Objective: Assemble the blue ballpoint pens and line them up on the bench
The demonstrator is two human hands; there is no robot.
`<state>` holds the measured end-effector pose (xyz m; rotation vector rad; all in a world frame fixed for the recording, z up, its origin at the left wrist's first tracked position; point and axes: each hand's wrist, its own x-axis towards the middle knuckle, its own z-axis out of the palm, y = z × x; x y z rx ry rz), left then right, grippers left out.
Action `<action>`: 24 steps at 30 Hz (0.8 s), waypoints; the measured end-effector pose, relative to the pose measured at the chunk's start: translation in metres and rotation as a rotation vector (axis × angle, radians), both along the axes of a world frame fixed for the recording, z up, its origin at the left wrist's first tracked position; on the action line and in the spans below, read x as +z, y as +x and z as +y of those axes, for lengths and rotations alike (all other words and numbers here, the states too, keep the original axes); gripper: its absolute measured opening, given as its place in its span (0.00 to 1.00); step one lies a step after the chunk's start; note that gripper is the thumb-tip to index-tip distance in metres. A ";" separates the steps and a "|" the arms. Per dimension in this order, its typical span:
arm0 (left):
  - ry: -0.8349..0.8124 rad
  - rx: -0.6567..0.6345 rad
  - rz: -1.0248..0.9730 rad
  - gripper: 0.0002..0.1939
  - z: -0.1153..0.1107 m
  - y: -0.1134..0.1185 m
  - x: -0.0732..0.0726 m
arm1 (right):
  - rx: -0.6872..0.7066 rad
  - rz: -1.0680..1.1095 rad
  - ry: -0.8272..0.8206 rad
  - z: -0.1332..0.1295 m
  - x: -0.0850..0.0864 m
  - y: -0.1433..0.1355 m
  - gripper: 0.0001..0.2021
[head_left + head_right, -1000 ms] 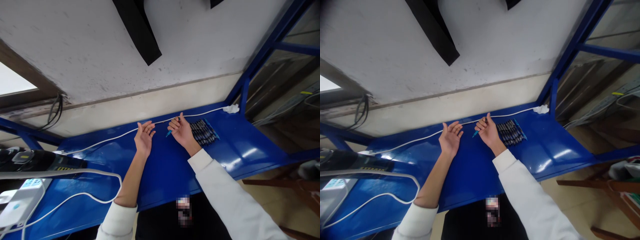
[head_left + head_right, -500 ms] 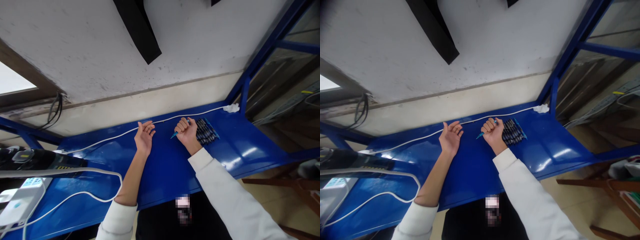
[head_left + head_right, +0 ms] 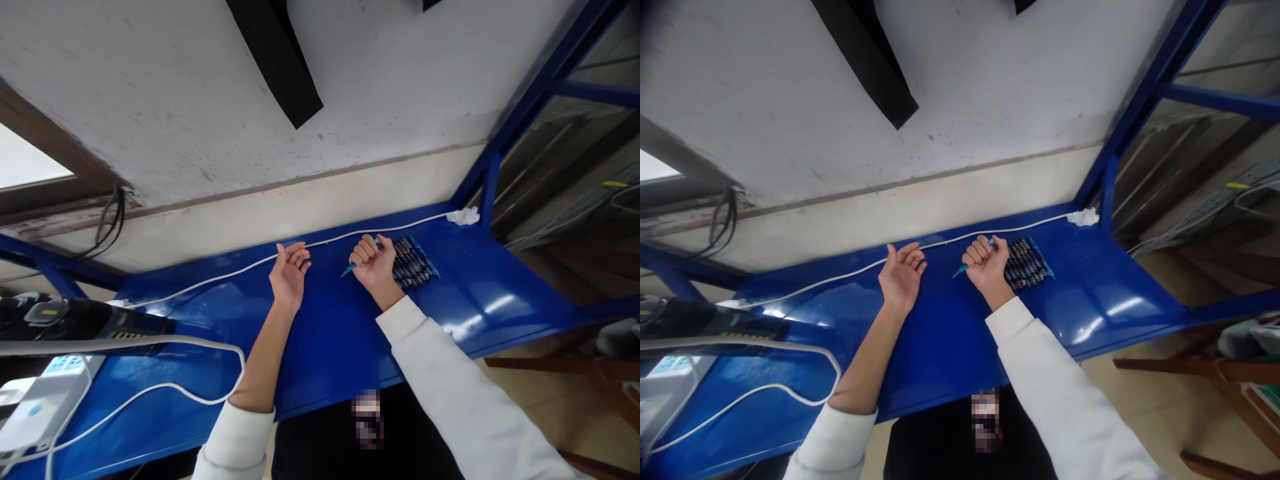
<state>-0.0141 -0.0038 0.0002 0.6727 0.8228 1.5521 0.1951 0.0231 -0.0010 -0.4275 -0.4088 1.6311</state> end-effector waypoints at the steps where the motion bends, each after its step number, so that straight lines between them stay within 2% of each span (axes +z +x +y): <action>1: -0.001 -0.001 -0.001 0.29 0.000 0.000 0.000 | -0.003 -0.006 -0.005 0.000 0.000 0.000 0.26; 10: 0.026 -0.011 0.008 0.29 0.000 0.000 -0.001 | 0.020 -0.076 0.018 0.001 0.010 -0.005 0.27; 16: 0.033 -0.012 0.015 0.28 0.000 0.002 0.001 | 0.024 0.021 -0.009 0.002 0.013 -0.013 0.17; 20: 0.031 -0.015 0.021 0.28 -0.001 0.003 0.001 | 0.067 -0.083 -0.003 0.004 0.010 -0.016 0.17; 24: 0.032 0.010 0.045 0.28 0.000 0.003 -0.002 | -0.005 -0.319 0.067 0.004 0.007 -0.023 0.20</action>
